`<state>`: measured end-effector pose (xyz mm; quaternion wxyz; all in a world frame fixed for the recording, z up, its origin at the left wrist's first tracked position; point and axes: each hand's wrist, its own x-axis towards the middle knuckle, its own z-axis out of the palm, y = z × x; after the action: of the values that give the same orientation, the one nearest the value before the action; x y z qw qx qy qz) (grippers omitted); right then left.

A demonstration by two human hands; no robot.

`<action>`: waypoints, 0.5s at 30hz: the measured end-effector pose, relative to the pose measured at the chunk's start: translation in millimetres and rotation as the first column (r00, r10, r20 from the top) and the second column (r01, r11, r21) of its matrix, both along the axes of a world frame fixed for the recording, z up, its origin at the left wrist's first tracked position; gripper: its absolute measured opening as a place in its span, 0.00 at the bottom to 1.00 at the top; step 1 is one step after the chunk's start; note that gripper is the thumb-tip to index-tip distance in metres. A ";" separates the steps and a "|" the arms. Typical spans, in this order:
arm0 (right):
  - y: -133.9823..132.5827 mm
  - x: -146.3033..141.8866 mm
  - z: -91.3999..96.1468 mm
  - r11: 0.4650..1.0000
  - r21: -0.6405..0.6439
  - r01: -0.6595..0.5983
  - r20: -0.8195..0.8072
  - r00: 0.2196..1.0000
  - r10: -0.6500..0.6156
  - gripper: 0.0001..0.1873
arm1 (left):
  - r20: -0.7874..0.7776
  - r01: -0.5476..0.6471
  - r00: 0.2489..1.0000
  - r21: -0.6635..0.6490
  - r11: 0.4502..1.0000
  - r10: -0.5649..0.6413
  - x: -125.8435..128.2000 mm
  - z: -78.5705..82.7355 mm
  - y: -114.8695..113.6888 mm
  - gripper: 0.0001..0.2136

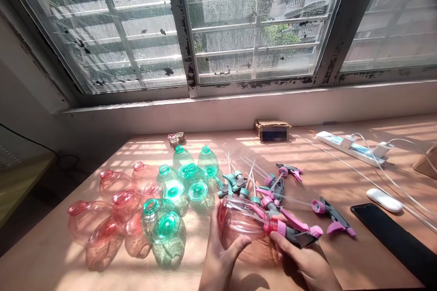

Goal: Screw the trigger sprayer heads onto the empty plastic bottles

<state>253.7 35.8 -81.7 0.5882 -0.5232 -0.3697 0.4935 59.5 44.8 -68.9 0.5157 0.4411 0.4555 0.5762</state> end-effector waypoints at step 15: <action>-0.1 -0.8 11.9 0.996 0.022 -0.084 -0.038 0.996 0.085 0.20 | 0.002 0.024 1.000 0.036 0.999 -0.024 2.1 14.6 -2.3 0.45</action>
<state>253.0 35.7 -69.8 0.5792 -0.4915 -0.3851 0.5241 61.7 42.5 -54.3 0.5153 0.4549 0.4390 0.5786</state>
